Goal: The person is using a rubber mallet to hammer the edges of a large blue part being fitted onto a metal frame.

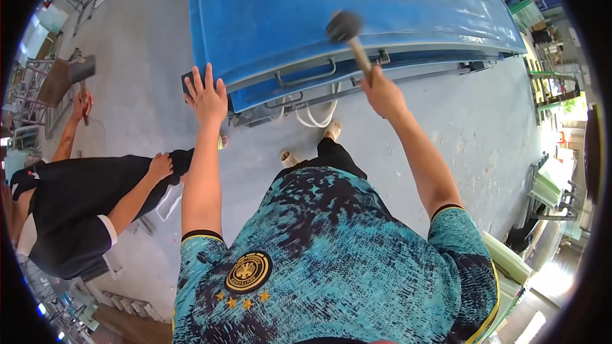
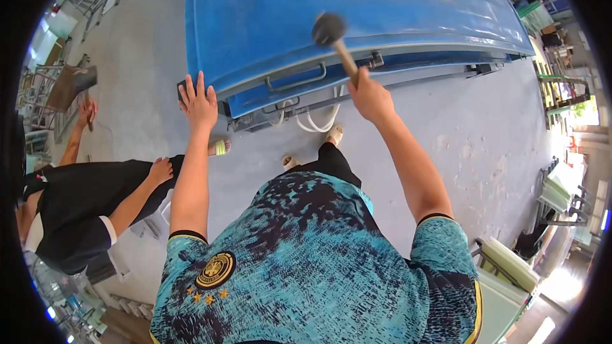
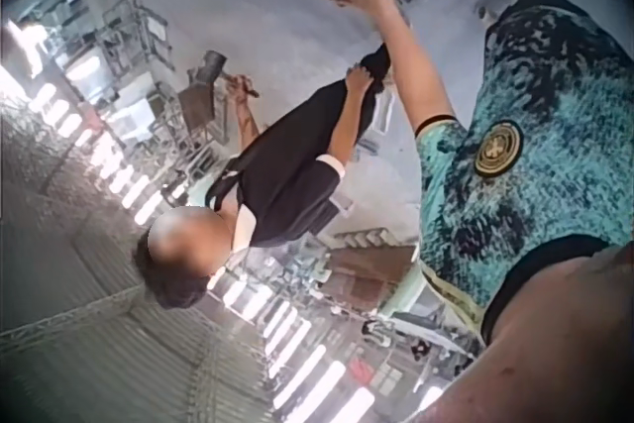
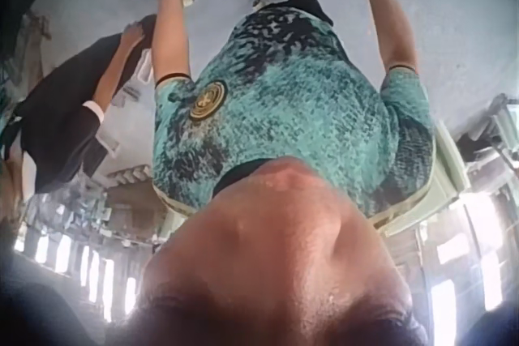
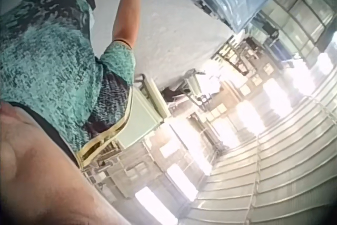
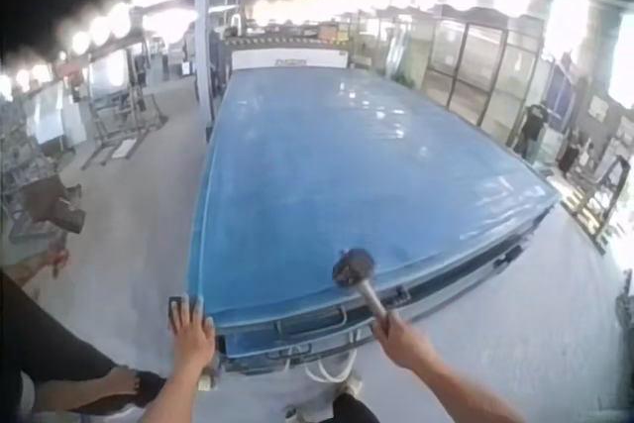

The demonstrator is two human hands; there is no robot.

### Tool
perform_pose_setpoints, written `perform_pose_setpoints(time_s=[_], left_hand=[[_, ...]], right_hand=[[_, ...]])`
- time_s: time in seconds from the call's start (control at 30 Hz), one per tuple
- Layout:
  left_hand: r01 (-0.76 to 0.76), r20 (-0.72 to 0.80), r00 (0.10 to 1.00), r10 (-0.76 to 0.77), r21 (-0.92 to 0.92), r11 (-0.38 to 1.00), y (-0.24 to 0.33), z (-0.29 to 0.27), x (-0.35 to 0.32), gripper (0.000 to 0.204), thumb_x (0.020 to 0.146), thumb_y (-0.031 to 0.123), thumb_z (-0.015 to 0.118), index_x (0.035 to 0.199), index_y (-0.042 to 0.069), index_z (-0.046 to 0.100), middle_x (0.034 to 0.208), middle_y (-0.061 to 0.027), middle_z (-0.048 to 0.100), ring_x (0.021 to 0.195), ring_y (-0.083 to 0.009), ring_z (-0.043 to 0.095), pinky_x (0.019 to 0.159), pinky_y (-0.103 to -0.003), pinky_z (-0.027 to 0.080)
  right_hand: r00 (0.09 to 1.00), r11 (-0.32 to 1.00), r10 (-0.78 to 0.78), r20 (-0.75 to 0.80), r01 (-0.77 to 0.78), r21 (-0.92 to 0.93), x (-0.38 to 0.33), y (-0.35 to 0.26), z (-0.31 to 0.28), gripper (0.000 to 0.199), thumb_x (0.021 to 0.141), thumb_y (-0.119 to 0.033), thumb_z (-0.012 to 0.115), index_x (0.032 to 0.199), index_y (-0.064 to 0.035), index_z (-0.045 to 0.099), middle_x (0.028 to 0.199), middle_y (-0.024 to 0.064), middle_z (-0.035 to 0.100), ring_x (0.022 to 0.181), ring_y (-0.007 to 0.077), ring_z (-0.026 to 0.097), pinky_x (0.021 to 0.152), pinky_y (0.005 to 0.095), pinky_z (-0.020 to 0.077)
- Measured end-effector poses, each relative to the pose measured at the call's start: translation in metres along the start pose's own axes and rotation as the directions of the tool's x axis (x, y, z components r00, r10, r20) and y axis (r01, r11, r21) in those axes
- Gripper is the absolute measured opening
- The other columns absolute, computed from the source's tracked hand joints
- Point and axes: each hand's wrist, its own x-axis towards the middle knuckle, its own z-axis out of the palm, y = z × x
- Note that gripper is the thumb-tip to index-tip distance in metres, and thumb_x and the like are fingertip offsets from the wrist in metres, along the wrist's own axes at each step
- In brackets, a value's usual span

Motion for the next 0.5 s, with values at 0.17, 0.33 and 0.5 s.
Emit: perform_pose_setpoints(time_s=[0.17,0.33,0.5], left_hand=[[-0.075,-0.059,0.996,0.074,-0.009,0.997,0.019,-0.025,-0.018,0.059,0.116,0.043,0.053,0.172,0.026,0.047,0.182,-0.0138,0.035,0.169,-0.0467,0.024,0.132,-0.073,0.021],[-0.446,-0.127,0.895,0.428,-0.220,0.867,0.101,-0.053,-0.032,0.055,0.103,0.028,0.071,0.156,0.016,0.064,0.166,-0.0155,0.056,0.158,-0.0432,0.045,0.131,-0.062,0.031],[-0.467,-0.011,0.866,0.499,-0.370,0.803,0.173,-0.040,-0.024,0.062,0.099,0.027,0.074,0.159,0.015,0.060,0.165,-0.0178,0.055,0.155,-0.0426,0.048,0.131,-0.060,0.034]], right_hand=[[0.926,0.890,0.163,-0.341,0.011,0.457,-0.004,-0.069,-0.160,0.038,0.112,-0.041,0.069,0.114,-0.0040,0.062,0.087,0.0210,0.074,0.077,0.0398,0.070,0.069,0.0498,0.0544],[0.863,0.822,0.285,-0.417,0.004,0.570,-0.008,-0.014,-0.032,0.043,0.113,-0.047,0.064,0.123,-0.0058,0.059,0.092,0.0291,0.075,0.089,0.0548,0.074,0.074,0.0588,0.0554],[0.947,0.940,0.244,-0.210,-0.177,0.293,0.028,-0.035,-0.098,0.050,0.114,-0.054,0.055,0.118,-0.0039,0.062,0.097,0.0304,0.078,0.093,0.0540,0.075,0.083,0.0590,0.0582]])
